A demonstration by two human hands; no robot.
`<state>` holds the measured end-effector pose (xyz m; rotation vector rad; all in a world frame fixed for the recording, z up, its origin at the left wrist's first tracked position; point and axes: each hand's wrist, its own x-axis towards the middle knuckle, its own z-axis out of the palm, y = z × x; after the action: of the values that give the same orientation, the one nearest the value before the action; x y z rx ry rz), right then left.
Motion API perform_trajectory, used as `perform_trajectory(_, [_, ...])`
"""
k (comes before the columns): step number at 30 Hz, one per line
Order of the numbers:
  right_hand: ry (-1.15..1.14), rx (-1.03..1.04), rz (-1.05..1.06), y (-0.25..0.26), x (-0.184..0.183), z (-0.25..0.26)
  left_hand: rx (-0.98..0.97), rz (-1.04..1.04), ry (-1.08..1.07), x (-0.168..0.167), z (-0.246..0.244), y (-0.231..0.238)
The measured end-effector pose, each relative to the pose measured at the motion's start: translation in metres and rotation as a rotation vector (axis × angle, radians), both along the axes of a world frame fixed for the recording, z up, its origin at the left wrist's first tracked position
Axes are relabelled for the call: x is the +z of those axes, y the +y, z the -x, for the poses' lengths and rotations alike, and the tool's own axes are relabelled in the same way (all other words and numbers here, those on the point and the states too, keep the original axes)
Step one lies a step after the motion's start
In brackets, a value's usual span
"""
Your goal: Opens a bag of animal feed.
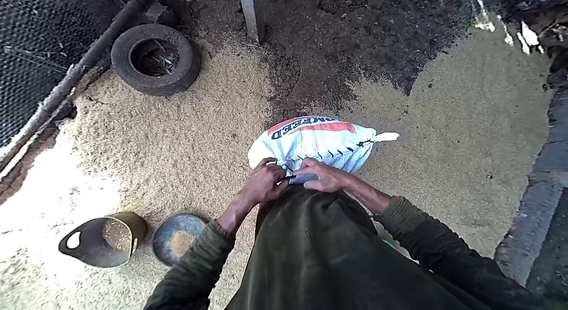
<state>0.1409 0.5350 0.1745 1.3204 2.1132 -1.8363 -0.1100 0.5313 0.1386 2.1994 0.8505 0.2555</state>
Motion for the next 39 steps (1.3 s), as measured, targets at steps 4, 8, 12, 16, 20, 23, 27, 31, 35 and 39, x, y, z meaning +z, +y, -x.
perform_trajectory(4, [-0.21,-0.298,-0.039,0.012,-0.036,-0.006,-0.087,0.207,0.136,0.1,0.002,-0.001])
perform_trajectory(8, [-0.226,-0.316,-0.083,0.016,-0.071,0.015,0.008,0.073,-0.059,0.16,0.019,-0.001])
perform_trajectory(12, [-0.315,-0.135,-0.095,0.026,-0.086,0.036,-0.071,0.254,0.397,0.164,0.056,0.019])
perform_trajectory(16, [-0.429,0.016,-0.107,0.018,-0.093,0.048,0.062,0.41,0.898,0.148,0.073,0.021])
perform_trajectory(20, [-0.48,-0.011,-0.111,0.009,-0.091,0.05,0.328,0.171,0.533,0.116,0.07,0.021])
perform_trajectory(23, [-0.503,0.052,-0.157,0.001,-0.093,0.045,0.319,0.137,0.215,0.083,0.025,0.028])
perform_trajectory(27, [-0.402,0.004,-0.177,-0.001,-0.088,0.021,0.166,0.315,0.195,0.017,-0.039,0.035])
perform_trajectory(31, [-0.322,-0.089,-0.246,-0.009,-0.083,-0.005,0.127,0.341,0.247,-0.042,-0.062,0.034])
perform_trajectory(35, [-0.298,-0.287,-0.255,-0.019,-0.093,-0.017,0.173,0.337,0.325,-0.064,-0.064,0.041])
perform_trajectory(39, [-0.212,-0.389,-0.306,-0.022,-0.099,0.0,0.24,0.213,0.304,-0.075,-0.046,0.034])
